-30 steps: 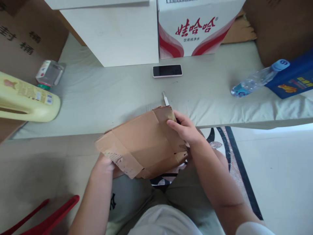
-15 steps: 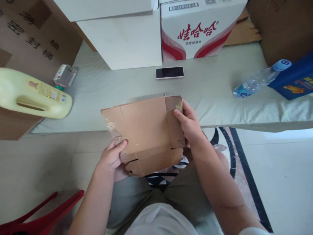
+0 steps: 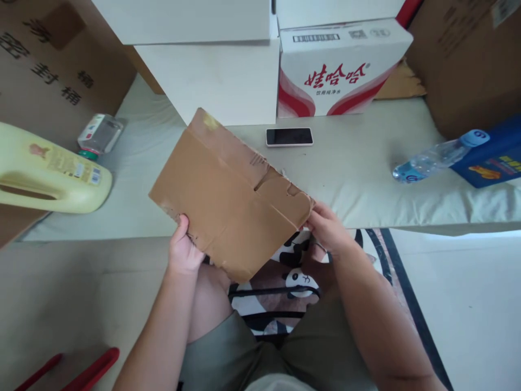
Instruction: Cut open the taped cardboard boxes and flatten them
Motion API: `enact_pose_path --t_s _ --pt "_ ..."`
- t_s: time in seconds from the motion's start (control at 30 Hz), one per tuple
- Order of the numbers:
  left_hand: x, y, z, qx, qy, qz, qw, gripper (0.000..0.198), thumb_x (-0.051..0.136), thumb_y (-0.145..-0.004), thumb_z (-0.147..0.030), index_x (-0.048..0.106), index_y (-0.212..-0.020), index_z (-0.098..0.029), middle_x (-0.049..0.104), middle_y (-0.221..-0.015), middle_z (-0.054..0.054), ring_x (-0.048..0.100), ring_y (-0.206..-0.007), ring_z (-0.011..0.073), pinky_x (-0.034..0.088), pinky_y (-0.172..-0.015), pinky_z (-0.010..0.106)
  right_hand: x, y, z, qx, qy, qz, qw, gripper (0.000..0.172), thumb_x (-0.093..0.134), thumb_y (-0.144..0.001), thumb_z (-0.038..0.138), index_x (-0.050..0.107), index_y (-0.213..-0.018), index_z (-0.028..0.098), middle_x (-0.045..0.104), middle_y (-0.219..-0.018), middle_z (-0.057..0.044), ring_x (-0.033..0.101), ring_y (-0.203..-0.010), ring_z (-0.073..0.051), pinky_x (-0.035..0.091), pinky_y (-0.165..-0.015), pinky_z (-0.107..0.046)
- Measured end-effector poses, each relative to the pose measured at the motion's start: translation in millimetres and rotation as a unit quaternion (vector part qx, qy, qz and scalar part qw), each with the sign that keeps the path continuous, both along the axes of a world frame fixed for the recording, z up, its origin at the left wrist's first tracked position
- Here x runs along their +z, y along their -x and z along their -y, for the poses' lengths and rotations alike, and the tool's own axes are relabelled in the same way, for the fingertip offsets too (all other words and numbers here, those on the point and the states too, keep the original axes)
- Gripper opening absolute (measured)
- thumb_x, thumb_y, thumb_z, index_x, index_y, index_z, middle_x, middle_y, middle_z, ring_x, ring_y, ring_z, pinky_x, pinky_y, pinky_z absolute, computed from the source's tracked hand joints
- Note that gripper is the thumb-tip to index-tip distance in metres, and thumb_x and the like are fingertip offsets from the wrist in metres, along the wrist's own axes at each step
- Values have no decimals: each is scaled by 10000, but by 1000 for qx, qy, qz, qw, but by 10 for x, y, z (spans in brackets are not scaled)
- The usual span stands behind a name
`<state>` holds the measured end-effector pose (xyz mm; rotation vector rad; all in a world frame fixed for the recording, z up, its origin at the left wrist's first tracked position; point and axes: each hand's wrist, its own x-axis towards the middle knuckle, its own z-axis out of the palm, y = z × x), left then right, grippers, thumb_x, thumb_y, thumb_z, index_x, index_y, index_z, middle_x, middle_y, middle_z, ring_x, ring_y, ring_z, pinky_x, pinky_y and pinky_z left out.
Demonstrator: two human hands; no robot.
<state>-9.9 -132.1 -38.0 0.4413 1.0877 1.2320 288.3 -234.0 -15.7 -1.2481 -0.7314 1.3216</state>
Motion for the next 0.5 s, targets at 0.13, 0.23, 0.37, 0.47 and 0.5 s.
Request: enact_pose_path --t_s 0.13,0.23,0.37,0.47,0.5 --pt "-27 -73 -55 3 33 28 999 247 672 -982 -354 758 -1115 -165 817 -1164 109 694 -1329 291 553 -1189 440 -30 159 -7 22 -20 -17 999 425 686 -766 535 491 -543 231 519 -537 16 510 -529 -119 414 -523 -277" --pt "-42 -107 -79 -3 29 47 998 246 712 -963 -337 745 -1146 -175 818 -1152 89 764 -1174 238 572 -1151 387 2 203 35 32 -19 -15 999 360 702 -725 495 510 -567 235 562 -565 3 547 -552 -143 452 -539 -303" --pt "-25 -135 -78 -15 42 63 997 197 698 -971 -299 743 -1119 -177 823 -1086 58 787 -957 170 618 -1022 309 59 263 95 31 17 9 999 313 795 -748 465 585 -720 235 612 -582 9 559 -498 -138 426 -462 -273" --pt "19 -148 -53 -62 55 81 993 228 743 -933 -357 742 -1100 -201 824 -1048 52 785 -914 186 643 -925 325 150 230 174 -41 95 13 995 432 837 -718 561 535 -743 253 518 -496 53 505 -415 -125 400 -386 -254" --pt "38 -152 -44 -88 58 92 990 253 760 -914 -394 740 -1101 -224 824 -1026 45 784 -886 196 653 -881 345 200 174 221 -70 112 17 991 475 856 -685 587 522 -745 254 486 -473 65 488 -395 -121 404 -372 -252"
